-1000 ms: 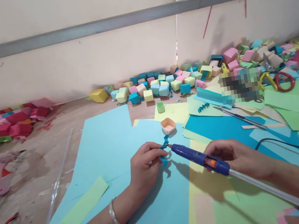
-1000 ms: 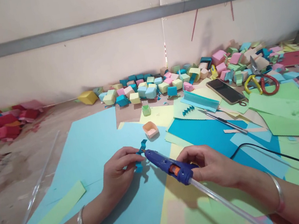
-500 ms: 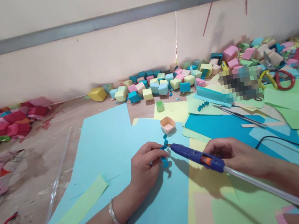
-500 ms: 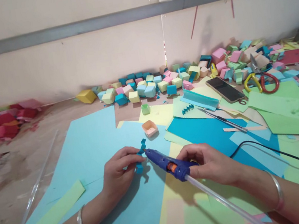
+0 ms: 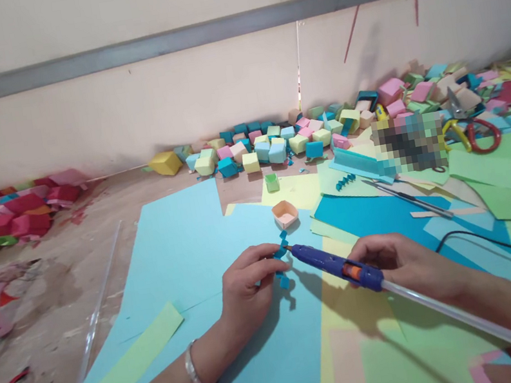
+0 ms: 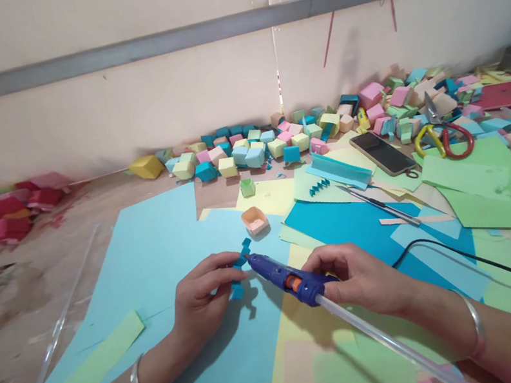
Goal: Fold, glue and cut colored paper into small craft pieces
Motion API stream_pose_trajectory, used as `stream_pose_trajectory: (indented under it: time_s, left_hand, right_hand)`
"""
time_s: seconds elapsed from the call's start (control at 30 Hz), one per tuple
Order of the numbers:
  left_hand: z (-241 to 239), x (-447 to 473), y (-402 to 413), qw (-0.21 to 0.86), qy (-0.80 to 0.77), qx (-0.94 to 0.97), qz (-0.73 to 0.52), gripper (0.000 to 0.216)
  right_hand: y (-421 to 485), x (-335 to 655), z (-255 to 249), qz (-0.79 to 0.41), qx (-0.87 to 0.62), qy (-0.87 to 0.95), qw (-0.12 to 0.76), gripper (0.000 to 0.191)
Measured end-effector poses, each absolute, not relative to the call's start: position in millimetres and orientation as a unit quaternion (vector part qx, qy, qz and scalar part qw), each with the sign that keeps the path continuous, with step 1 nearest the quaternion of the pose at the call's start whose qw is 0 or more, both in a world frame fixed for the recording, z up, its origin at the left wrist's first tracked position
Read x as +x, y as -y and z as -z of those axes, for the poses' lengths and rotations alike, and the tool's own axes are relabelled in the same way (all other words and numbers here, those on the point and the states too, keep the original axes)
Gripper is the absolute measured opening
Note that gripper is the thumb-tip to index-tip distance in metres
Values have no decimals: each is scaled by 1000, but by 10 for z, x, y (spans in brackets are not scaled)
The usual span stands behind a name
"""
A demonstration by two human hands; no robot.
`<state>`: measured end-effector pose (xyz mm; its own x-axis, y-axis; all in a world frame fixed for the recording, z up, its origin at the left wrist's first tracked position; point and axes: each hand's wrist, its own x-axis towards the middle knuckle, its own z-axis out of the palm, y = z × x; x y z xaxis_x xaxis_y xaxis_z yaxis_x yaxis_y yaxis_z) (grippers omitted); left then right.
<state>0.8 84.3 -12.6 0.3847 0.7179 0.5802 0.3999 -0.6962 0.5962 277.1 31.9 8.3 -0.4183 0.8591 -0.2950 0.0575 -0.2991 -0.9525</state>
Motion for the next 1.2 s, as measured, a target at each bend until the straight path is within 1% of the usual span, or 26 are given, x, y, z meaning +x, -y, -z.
stream_pose_trajectory:
  time_s: [0.27, 0.43, 0.57, 0.87, 1.2]
  left_hand:
    - [140, 8, -853, 184, -344, 810, -437, 35]
    - [106, 21, -849, 194, -336, 810, -440, 33]
    - [89, 21, -848, 197, -340, 810, -436, 31]
    - [104, 9, -855, 187, -350, 804, -442, 35]
    - [103, 3, -848, 200, -337, 807, -442, 36]
  right_hand:
    - [-321, 2767, -101, -670, -448, 510, 300, 29]
    - [-326, 2789, -121, -664, -476, 501, 287, 32]
    - [-312, 2786, -126, -669, -463, 505, 290, 32]
    - [-306, 2792, -118, -684, -439, 501, 300, 29]
    - [-304, 2786, -133, -674, -455, 500, 297, 28]
